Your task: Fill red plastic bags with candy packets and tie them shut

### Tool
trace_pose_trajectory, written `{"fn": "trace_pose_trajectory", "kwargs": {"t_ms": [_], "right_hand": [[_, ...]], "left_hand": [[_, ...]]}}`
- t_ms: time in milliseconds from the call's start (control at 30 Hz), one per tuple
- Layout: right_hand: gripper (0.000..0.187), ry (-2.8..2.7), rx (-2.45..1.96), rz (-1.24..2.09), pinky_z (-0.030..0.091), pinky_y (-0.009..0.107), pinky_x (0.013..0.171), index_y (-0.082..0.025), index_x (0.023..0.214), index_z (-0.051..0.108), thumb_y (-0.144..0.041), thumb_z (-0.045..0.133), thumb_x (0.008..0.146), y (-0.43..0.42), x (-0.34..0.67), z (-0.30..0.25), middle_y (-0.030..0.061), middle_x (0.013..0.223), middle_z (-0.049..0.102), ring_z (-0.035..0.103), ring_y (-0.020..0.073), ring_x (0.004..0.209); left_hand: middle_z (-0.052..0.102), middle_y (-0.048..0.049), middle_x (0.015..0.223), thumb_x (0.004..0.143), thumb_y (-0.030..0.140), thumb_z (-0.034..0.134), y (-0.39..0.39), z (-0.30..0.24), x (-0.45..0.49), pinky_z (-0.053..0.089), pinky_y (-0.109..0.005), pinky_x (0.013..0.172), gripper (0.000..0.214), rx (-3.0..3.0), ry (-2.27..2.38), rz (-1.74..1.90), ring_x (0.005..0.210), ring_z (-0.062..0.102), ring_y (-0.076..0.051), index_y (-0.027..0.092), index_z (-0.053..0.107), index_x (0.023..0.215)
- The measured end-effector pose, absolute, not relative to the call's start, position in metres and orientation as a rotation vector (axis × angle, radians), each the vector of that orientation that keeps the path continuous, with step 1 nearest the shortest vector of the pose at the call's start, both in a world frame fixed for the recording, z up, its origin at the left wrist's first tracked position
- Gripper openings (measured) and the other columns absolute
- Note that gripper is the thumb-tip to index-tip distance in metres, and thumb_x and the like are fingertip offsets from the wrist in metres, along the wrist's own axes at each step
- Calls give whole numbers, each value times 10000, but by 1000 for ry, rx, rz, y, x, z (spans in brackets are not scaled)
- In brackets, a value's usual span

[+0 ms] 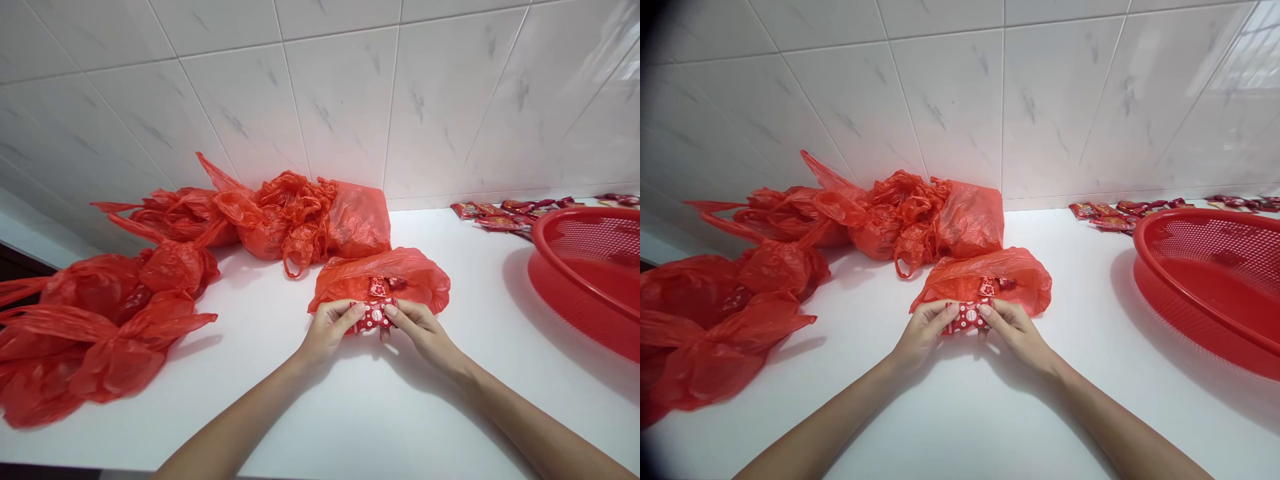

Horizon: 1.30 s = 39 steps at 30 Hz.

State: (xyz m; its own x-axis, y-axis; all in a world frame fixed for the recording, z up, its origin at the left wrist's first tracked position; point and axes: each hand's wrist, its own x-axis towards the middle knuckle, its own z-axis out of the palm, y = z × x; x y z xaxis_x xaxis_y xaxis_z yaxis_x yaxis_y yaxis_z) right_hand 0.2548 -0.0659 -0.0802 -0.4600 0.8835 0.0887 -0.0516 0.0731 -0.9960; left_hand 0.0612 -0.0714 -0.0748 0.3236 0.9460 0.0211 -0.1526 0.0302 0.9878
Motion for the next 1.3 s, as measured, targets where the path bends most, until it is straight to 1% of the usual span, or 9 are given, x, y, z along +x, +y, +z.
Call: {"fn": "trace_pose_trajectory", "kwargs": {"t_ms": [67, 133, 333, 533, 700, 833, 933, 1100, 1300], "right_hand": [[460, -1554, -855, 1476, 495, 282, 730, -178, 728, 654, -528, 528, 997, -65, 255, -80, 29, 725, 663, 620, 165, 721], [458, -1551, -844, 1458, 500, 287, 768, -176, 719, 647, -512, 524, 1004, -65, 255, -79, 38, 752, 683, 635, 171, 752], [459, -1571, -816, 1426, 501, 291, 789, -177, 704, 611, -497, 502, 1015, -65, 255, -76, 56, 816, 715, 658, 187, 810], [470, -1564, -817, 1415, 509, 307, 787, -185, 703, 599, -526, 493, 1010, -64, 255, -74, 65, 829, 712, 655, 200, 821], [458, -1563, -814, 1409, 506, 302, 751, -192, 714, 598, -533, 501, 1004, -64, 254, -74, 46, 766, 690, 629, 184, 748], [463, -1568, -808, 1417, 499, 293, 738, -186, 716, 606, -524, 491, 1011, -64, 254, -76, 47, 767, 680, 621, 179, 744], [467, -1565, -806, 1403, 498, 292, 737, -184, 702, 602, -522, 499, 1008, -64, 255, -77, 39, 738, 660, 608, 173, 726], [460, -1567, -830, 1373, 481, 275, 678, -186, 696, 587, -527, 523, 997, -65, 256, -79, 31, 721, 650, 604, 168, 710], [452, -1586, -818, 1369, 491, 288, 697, -191, 719, 583, -532, 502, 1005, -64, 256, -80, 40, 740, 667, 614, 177, 720]], "left_hand": [[692, -46, 716, 920, 490, 649, -71, -76, 61, 468, -268, 703, 392, 1195, 848, 1040, 681, 582, -143, 146, 754, 765], [668, -37, 708, 895, 504, 674, -71, -76, 61, 451, -259, 673, 396, 1175, 851, 1040, 664, 548, -129, 142, 741, 749], [651, -54, 740, 829, 536, 726, -70, -77, 61, 455, -281, 670, 418, 1236, 905, 1002, 687, 548, -147, 120, 758, 851], [622, -31, 721, 839, 524, 726, -70, -78, 61, 464, -273, 670, 387, 1250, 911, 1020, 683, 555, -143, 137, 712, 850], [633, -39, 755, 869, 524, 700, -71, -80, 60, 480, -265, 660, 388, 1287, 895, 1004, 690, 573, -145, 140, 707, 922], [629, -35, 741, 894, 509, 678, -71, -82, 60, 477, -255, 647, 371, 1314, 884, 999, 671, 566, -135, 139, 701, 920], [626, -33, 739, 891, 509, 682, -71, -82, 60, 474, -254, 641, 372, 1313, 882, 1002, 669, 564, -133, 139, 701, 920], [628, -33, 734, 870, 512, 705, -71, -81, 60, 471, -262, 645, 381, 1291, 871, 1005, 676, 564, -135, 134, 703, 916], [621, -30, 742, 868, 505, 711, -71, -82, 60, 471, -253, 649, 377, 1263, 861, 999, 683, 561, -131, 131, 701, 913]]}}
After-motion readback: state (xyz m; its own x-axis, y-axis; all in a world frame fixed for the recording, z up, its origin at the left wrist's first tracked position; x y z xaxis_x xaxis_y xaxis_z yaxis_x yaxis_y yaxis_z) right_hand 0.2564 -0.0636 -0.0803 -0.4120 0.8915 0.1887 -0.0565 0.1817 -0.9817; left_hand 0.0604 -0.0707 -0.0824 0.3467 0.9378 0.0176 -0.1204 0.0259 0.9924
